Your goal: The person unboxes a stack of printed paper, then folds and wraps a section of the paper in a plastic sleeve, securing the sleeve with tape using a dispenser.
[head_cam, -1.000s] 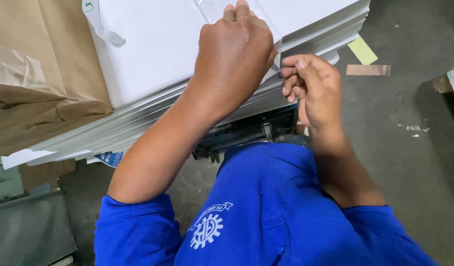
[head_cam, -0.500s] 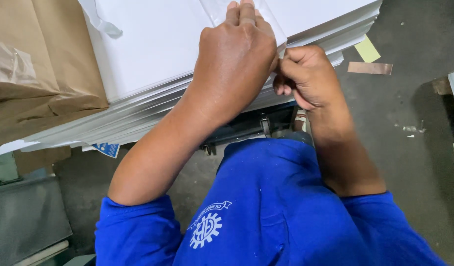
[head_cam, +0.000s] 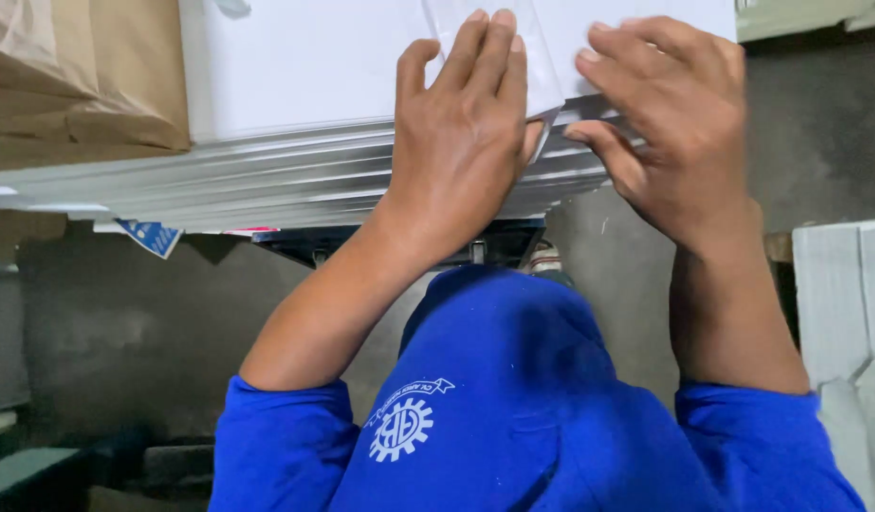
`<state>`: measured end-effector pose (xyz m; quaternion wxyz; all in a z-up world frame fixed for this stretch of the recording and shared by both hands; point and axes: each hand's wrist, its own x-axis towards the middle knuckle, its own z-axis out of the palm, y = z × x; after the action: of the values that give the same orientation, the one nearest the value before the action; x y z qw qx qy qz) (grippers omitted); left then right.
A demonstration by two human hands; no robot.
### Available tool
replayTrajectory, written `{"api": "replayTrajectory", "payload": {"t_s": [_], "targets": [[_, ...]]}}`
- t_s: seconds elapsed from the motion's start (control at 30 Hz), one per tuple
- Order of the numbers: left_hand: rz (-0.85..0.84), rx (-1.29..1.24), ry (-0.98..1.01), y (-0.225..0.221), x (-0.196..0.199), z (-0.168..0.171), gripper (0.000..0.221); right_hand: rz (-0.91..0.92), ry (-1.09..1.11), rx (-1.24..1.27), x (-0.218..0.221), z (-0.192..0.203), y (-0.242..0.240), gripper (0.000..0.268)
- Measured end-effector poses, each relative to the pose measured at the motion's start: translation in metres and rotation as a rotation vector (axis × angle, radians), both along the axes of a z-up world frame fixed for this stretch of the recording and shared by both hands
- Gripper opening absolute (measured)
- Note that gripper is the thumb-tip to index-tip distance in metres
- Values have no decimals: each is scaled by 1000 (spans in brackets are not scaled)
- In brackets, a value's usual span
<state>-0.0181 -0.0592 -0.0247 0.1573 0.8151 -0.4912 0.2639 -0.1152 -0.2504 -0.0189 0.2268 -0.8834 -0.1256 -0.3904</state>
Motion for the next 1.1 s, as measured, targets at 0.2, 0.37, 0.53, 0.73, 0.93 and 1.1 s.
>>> {"api": "replayTrajectory", "payload": {"t_s": [0.2, 0.37, 0.53, 0.73, 0.93, 1.1], "targets": [[281, -147, 92, -6, -29, -10, 64, 297, 110, -318, 35, 2, -19, 44], [443, -563, 130, -12, -53, -32, 82, 323, 83, -308, 36, -10, -31, 39], [509, -706, 213, -25, -72, -46, 47, 333, 72, -336, 37, -15, -36, 38], [564, -708, 237, -31, -73, -30, 12, 319, 52, -331, 36, -17, -39, 37], [638, -604, 190, -40, -67, -26, 20, 323, 59, -304, 38, -16, -37, 37], [732, -517, -38, -52, -68, -27, 19, 328, 73, -276, 39, -18, -37, 38]]}}
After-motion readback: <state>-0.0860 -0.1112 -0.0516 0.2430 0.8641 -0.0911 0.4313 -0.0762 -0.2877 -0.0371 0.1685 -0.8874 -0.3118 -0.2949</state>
